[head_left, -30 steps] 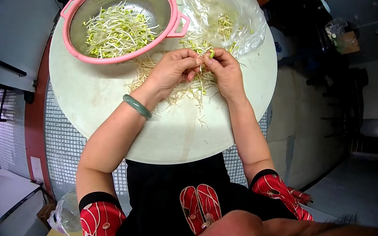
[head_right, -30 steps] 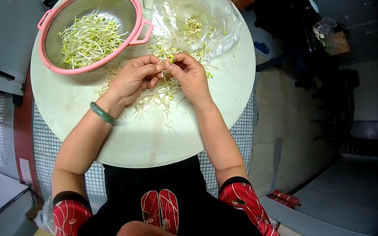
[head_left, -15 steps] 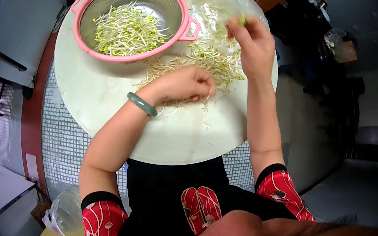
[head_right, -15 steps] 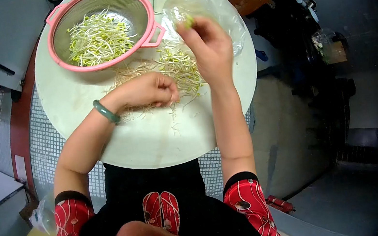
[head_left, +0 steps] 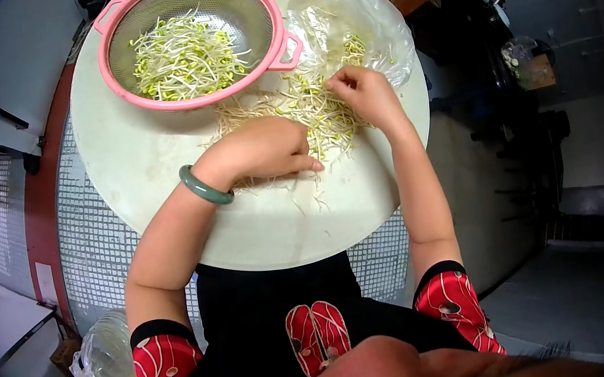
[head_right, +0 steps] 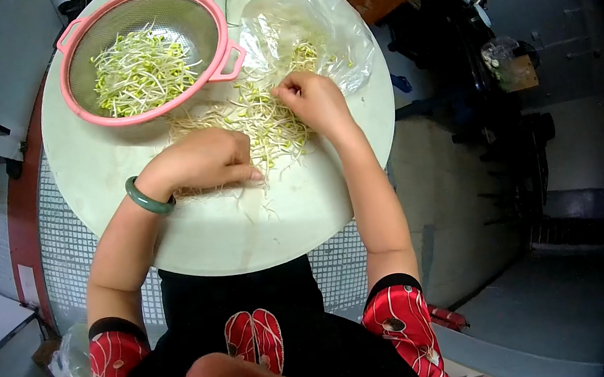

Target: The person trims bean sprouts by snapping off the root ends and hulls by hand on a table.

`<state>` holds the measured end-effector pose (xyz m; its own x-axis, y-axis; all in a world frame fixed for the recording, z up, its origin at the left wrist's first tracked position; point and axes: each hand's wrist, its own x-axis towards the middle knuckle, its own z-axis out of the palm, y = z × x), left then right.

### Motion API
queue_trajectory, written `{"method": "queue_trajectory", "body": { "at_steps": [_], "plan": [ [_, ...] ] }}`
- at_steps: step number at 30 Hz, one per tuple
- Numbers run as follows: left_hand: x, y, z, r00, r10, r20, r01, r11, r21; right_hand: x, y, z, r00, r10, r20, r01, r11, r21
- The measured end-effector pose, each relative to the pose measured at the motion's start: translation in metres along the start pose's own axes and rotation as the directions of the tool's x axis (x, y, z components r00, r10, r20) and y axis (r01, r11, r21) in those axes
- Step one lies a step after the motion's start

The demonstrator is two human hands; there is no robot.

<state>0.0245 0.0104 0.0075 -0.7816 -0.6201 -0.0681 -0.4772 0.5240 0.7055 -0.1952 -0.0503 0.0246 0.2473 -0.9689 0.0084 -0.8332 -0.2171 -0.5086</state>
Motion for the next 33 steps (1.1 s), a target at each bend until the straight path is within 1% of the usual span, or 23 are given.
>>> {"method": "queue_trajectory", "body": {
  "at_steps": [1,4,5,7,8,9,10,11,12,14,17,20,24,26,27,29,30,31,32,33],
  "plan": [
    [0.001,0.002,0.001,0.996,-0.028,-0.082,0.031,0.999,0.041,-0.004,0.004,0.004,1.0,0.009,0.017,-0.008,0.998,-0.059],
    [0.006,-0.001,0.002,0.975,0.064,-0.214,-0.077,0.995,-0.055,-0.007,0.009,0.016,0.995,-0.098,0.003,0.098,0.99,-0.102],
    [0.009,-0.005,0.006,0.95,0.034,-0.311,-0.057,0.996,-0.065,-0.005,0.013,0.019,0.99,-0.135,-0.032,0.132,0.989,-0.073],
    [0.014,-0.012,0.009,0.87,-0.022,-0.493,-0.026,0.996,-0.09,-0.009,0.005,0.014,0.996,-0.067,-0.057,0.071,0.994,0.083],
    [0.016,-0.017,0.008,0.85,-0.068,-0.523,-0.003,0.991,-0.135,-0.011,0.003,0.011,0.997,-0.028,-0.065,0.038,0.987,0.159],
    [0.016,-0.018,0.004,0.828,-0.115,-0.549,0.016,0.983,-0.182,-0.012,0.005,0.008,0.998,0.003,-0.056,0.016,0.941,0.338],
    [0.017,-0.019,0.003,0.804,-0.162,-0.572,0.032,0.973,-0.23,-0.014,0.008,0.005,0.999,0.033,-0.043,-0.007,0.864,0.504],
    [0.019,-0.02,0.003,0.812,-0.191,-0.552,0.06,0.967,-0.246,-0.016,0.01,0.002,0.998,0.06,-0.024,-0.03,0.757,0.653],
    [0.02,-0.019,0.004,0.819,-0.2,-0.538,0.037,0.954,-0.298,-0.018,0.01,0.0,0.998,0.068,-0.014,-0.038,0.709,0.704],
    [0.021,-0.014,0.007,0.831,-0.218,-0.512,-0.006,0.917,-0.399,-0.025,0.007,-0.004,0.997,0.078,0.008,-0.054,0.604,0.795],
    [0.03,-0.017,0.02,0.842,-0.24,-0.483,-0.08,0.83,-0.552,-0.029,0.012,0.01,0.996,0.064,0.066,-0.09,0.512,0.854],
    [0.026,-0.008,0.014,0.898,-0.307,-0.314,-0.033,0.666,-0.745,-0.033,-0.002,0.022,0.997,0.075,0.025,-0.061,0.527,0.848],
    [0.03,-0.015,0.019,0.901,-0.31,-0.303,-0.028,0.656,-0.754,-0.033,-0.003,0.029,0.997,0.068,-0.022,-0.015,0.504,0.864],
    [0.03,-0.018,0.018,0.898,-0.306,-0.317,-0.038,0.663,-0.748,-0.034,-0.004,0.031,0.993,0.072,-0.097,0.044,0.534,0.845],
    [0.031,-0.02,0.019,0.899,-0.326,-0.293,-0.052,0.584,-0.81,-0.035,-0.004,0.033,0.988,0.072,-0.133,0.072,0.548,0.833],
    [0.033,-0.024,0.02,0.899,-0.362,-0.246,-0.083,0.411,-0.908,-0.035,-0.011,0.034,0.933,-0.033,-0.359,0.323,0.52,0.791],
    [0.032,-0.025,0.019,0.9,-0.363,-0.242,-0.052,0.462,-0.885,-0.036,-0.016,0.034,0.882,-0.078,-0.465,0.439,0.496,0.749],
    [0.032,-0.025,0.018,0.901,-0.363,-0.238,-0.02,0.514,-0.858,-0.032,-0.027,0.029,0.844,-0.089,-0.529,0.494,0.515,0.7],
    [0.032,-0.024,0.017,0.903,-0.36,-0.234,0.011,0.564,-0.826,-0.025,-0.037,0.023,0.825,-0.107,-0.556,0.527,0.501,0.686],
    [0.031,-0.023,0.018,0.924,-0.238,-0.298,-0.024,0.743,-0.669,-0.016,-0.048,0.016,0.803,-0.118,-0.584,0.559,0.489,0.67]
  ]
}}
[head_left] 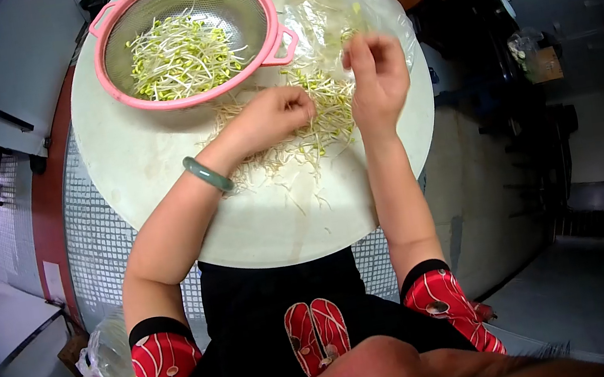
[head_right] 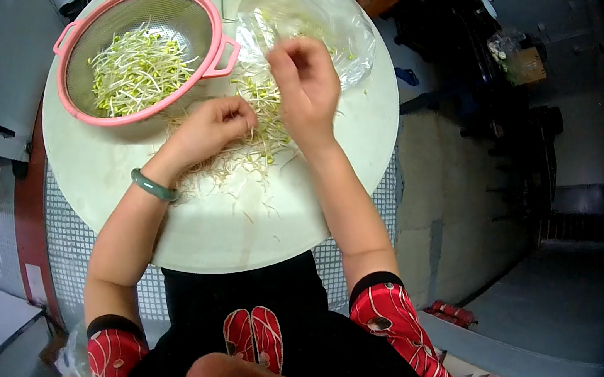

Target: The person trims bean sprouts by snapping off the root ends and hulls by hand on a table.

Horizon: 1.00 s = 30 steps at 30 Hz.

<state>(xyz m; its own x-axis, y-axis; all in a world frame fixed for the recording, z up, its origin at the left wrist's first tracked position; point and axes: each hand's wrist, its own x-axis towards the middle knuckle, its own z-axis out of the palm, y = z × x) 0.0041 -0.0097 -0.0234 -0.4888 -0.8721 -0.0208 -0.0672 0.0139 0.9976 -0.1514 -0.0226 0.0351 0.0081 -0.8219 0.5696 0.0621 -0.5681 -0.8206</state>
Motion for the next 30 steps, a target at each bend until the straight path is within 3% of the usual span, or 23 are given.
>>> {"method": "queue_trajectory", "body": {
  "at_steps": [2,3,4,5,7,9,10,12,15,19,20,22,24,26,30],
  "plan": [
    [-0.01,0.002,0.003,0.959,0.231,0.163,-0.277,0.882,0.38,0.032,0.0,0.024,0.994,-0.101,0.052,0.103,0.993,-0.055],
    [-0.013,0.003,0.006,0.951,0.216,0.222,-0.291,0.866,0.408,0.046,0.001,0.035,0.976,-0.101,0.19,0.139,0.971,-0.194],
    [-0.016,0.005,0.009,0.94,0.199,0.277,-0.307,0.847,0.433,0.054,-0.004,0.045,0.941,0.023,0.337,0.117,0.914,-0.388],
    [-0.017,0.006,0.009,0.926,0.183,0.329,-0.326,0.828,0.456,0.057,0.01,0.049,0.913,0.027,0.406,0.205,0.83,-0.518],
    [-0.016,0.016,0.005,0.925,0.052,0.377,-0.258,0.813,0.522,0.054,0.019,0.039,0.94,0.049,0.338,0.15,0.829,-0.539],
    [-0.018,0.021,-0.002,0.919,-0.058,0.389,-0.199,0.783,0.589,0.044,0.011,0.014,0.923,0.28,0.263,-0.045,0.758,-0.651],
    [-0.02,0.022,-0.004,0.928,-0.021,0.372,-0.219,0.776,0.591,0.038,0.008,0.001,0.895,0.39,0.218,-0.136,0.702,-0.7],
    [-0.023,0.022,-0.005,0.935,0.043,0.353,-0.262,0.755,0.601,0.018,0.023,-0.025,0.805,0.489,0.336,-0.035,0.604,-0.796],
    [-0.021,0.012,0.001,0.933,0.194,0.303,-0.349,0.699,0.624,-0.004,0.037,-0.044,0.795,0.402,0.454,0.189,0.548,-0.815],
    [-0.018,0.008,0.003,0.939,0.243,0.242,-0.338,0.772,0.538,0.0,0.03,-0.042,0.795,0.392,0.463,0.263,0.465,-0.845],
    [-0.015,0.007,0.002,0.942,0.258,0.213,-0.333,0.768,0.546,0.003,0.024,-0.041,0.822,0.411,0.394,0.153,0.507,-0.848],
    [-0.011,0.007,-0.001,0.955,0.264,0.137,-0.296,0.786,0.543,0.008,0.012,-0.044,0.85,0.464,0.25,-0.072,0.572,-0.817],
    [-0.01,0.009,-0.002,0.969,0.244,0.048,-0.233,0.825,0.515,0.008,0.014,-0.054,0.847,0.502,0.177,-0.331,0.757,-0.563],
    [-0.009,0.012,-0.001,0.982,0.186,-0.016,-0.164,0.899,0.407,0.005,0.01,-0.058,0.784,0.61,0.12,-0.569,0.782,-0.255],
    [-0.008,0.012,-0.001,0.992,0.092,-0.087,-0.071,0.973,0.219,-0.012,0.016,-0.057,0.735,0.661,0.152,-0.665,0.746,-0.026]
  ]
}}
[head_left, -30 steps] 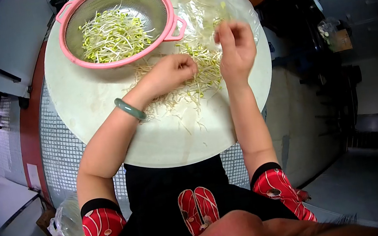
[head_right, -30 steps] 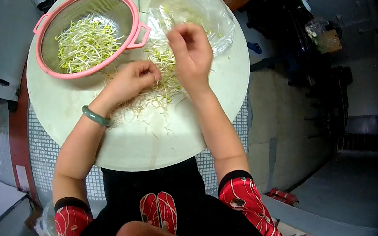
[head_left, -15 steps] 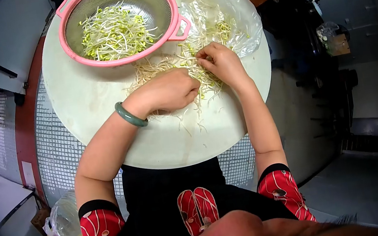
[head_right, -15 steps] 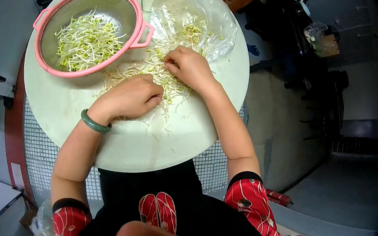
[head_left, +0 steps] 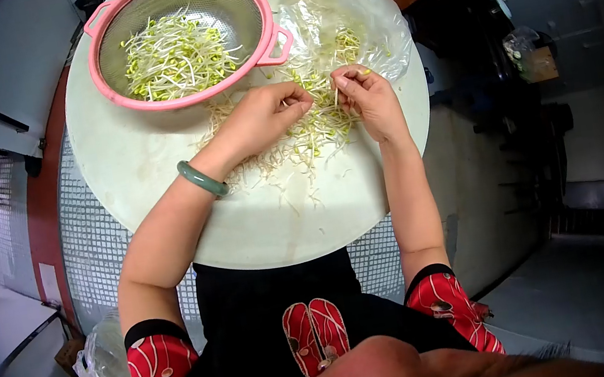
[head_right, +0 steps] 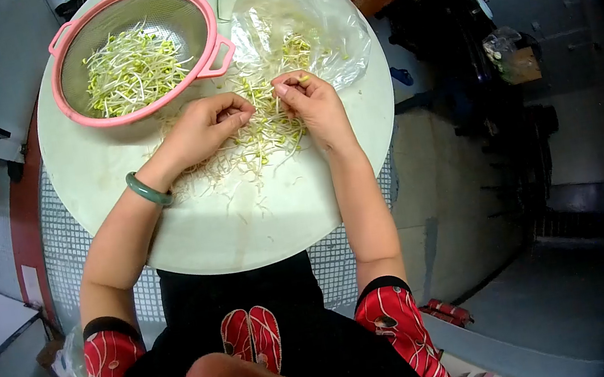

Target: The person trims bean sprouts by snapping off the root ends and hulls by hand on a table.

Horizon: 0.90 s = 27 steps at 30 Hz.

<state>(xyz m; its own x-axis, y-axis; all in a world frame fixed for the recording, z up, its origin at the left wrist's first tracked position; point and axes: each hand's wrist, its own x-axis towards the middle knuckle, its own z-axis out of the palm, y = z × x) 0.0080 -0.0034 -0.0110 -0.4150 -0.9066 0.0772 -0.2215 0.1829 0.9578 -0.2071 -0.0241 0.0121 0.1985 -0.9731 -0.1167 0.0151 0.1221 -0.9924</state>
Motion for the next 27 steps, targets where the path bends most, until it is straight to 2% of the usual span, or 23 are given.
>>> {"method": "queue_trajectory", "body": {
  "at_steps": [4,7,11,13,14,16,17,19,20,21,22,23,25,27],
  "plan": [
    [0.004,-0.007,0.003,0.999,-0.029,-0.029,0.025,0.989,-0.144,-0.003,0.015,0.014,0.999,-0.037,-0.013,0.038,0.998,0.048],
    [0.004,-0.008,0.006,0.996,-0.079,0.038,0.087,0.954,-0.287,-0.005,0.016,0.025,0.995,-0.1,-0.016,0.101,0.994,0.048],
    [0.006,-0.01,0.009,0.992,-0.105,0.07,0.123,0.926,-0.356,-0.004,0.021,0.026,0.989,-0.147,-0.009,0.148,0.989,0.026],
    [0.005,-0.008,0.008,0.989,-0.126,0.07,0.144,0.901,-0.409,-0.01,0.017,0.034,0.966,-0.244,-0.082,0.238,0.969,-0.071],
    [0.006,-0.011,0.006,0.985,-0.146,0.094,0.174,0.838,-0.517,-0.012,0.014,0.038,0.949,-0.293,-0.115,0.279,0.952,-0.122],
    [0.009,-0.017,0.001,0.974,-0.174,0.148,0.227,0.671,-0.705,-0.014,0.008,0.046,0.827,-0.55,-0.116,0.531,0.832,-0.163],
    [0.009,-0.019,0.0,0.973,-0.154,0.171,0.227,0.763,-0.606,-0.014,0.003,0.05,0.739,-0.664,-0.115,0.641,0.746,-0.183],
    [0.008,-0.015,-0.004,0.967,-0.122,0.225,0.201,0.905,-0.376,-0.006,-0.024,0.062,0.675,-0.728,-0.116,0.706,0.684,-0.184],
    [0.004,-0.014,-0.002,0.966,-0.001,0.259,0.065,0.969,-0.239,0.003,-0.039,0.072,0.658,-0.742,-0.129,0.724,0.671,-0.162],
    [-0.003,0.0,-0.002,0.956,0.036,0.29,-0.013,0.997,-0.079,0.018,-0.049,0.08,0.619,-0.782,-0.075,0.756,0.619,-0.214],
    [-0.006,0.004,-0.002,0.928,0.038,0.371,-0.069,0.995,0.072,0.036,-0.057,0.087,0.541,-0.836,0.089,0.815,0.496,-0.3],
    [-0.008,0.006,-0.002,0.894,0.028,0.446,-0.137,0.967,0.215,0.036,-0.07,0.097,0.673,-0.705,0.223,0.708,0.527,-0.47],
    [-0.011,0.005,0.0,0.865,0.019,0.502,-0.171,0.95,0.26,0.058,-0.054,0.098,0.719,-0.642,0.267,0.661,0.51,-0.551],
    [-0.012,0.004,-0.004,0.861,0.026,0.508,-0.197,0.938,0.286,0.053,-0.045,0.078,0.834,-0.54,0.118,0.506,0.661,-0.554]
  ]
}}
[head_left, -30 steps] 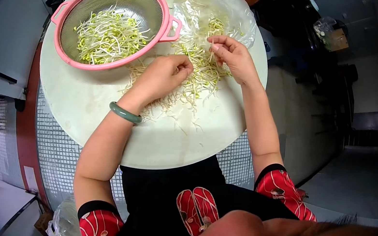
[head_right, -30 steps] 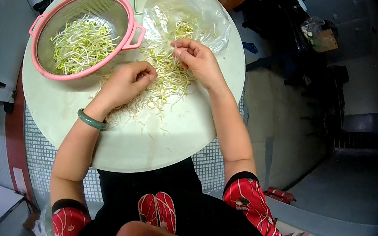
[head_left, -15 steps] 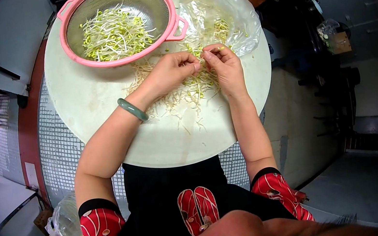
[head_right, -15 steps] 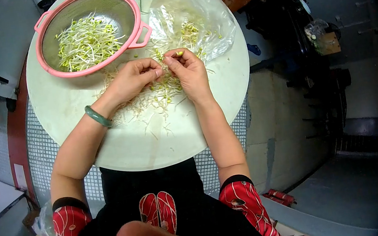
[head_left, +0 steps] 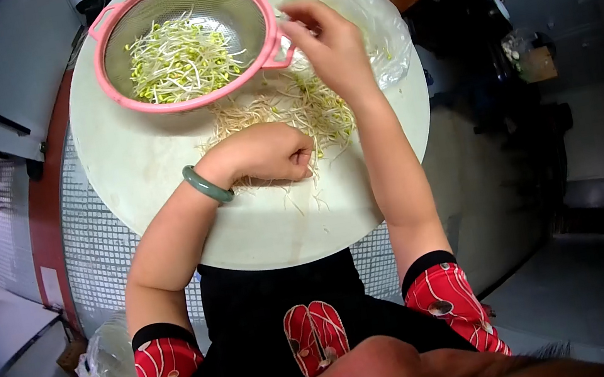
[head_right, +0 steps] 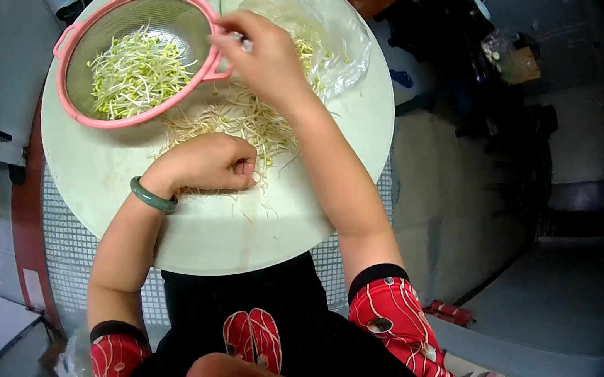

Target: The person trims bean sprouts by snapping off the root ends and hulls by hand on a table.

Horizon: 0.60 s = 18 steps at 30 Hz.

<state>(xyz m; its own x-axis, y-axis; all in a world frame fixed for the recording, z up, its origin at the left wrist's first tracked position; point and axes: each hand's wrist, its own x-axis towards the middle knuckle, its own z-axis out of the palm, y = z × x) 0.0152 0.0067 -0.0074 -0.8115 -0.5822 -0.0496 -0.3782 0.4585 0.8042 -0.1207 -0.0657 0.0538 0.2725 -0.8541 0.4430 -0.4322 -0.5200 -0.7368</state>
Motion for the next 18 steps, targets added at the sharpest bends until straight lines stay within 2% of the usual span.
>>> {"method": "queue_trajectory", "body": {
  "at_steps": [1,3,6,9,15,18],
  "plan": [
    [-0.001,0.0,-0.001,1.0,-0.001,-0.022,0.001,1.0,0.004,-0.007,0.008,-0.009,0.994,0.106,-0.005,-0.106,0.994,0.025],
    [-0.004,0.002,-0.005,0.999,-0.005,-0.04,0.005,1.0,0.003,-0.026,0.036,-0.025,0.949,0.31,0.05,-0.287,0.922,-0.259],
    [-0.002,0.002,-0.005,0.999,0.021,-0.047,-0.019,0.998,0.06,-0.054,0.06,-0.033,0.922,0.335,0.195,-0.215,0.86,-0.462],
    [-0.001,0.0,-0.003,0.993,0.044,-0.112,-0.04,0.998,0.042,-0.064,0.073,-0.035,0.976,0.114,0.184,0.002,0.844,-0.536],
    [0.004,-0.009,-0.002,0.979,0.045,-0.197,-0.049,0.999,-0.016,-0.057,0.065,-0.041,0.949,0.179,0.258,0.035,0.757,-0.653],
    [0.005,-0.011,-0.003,0.968,0.057,-0.246,-0.062,0.998,-0.012,-0.056,0.06,-0.046,0.943,0.113,0.313,0.111,0.78,-0.615]
  ]
}}
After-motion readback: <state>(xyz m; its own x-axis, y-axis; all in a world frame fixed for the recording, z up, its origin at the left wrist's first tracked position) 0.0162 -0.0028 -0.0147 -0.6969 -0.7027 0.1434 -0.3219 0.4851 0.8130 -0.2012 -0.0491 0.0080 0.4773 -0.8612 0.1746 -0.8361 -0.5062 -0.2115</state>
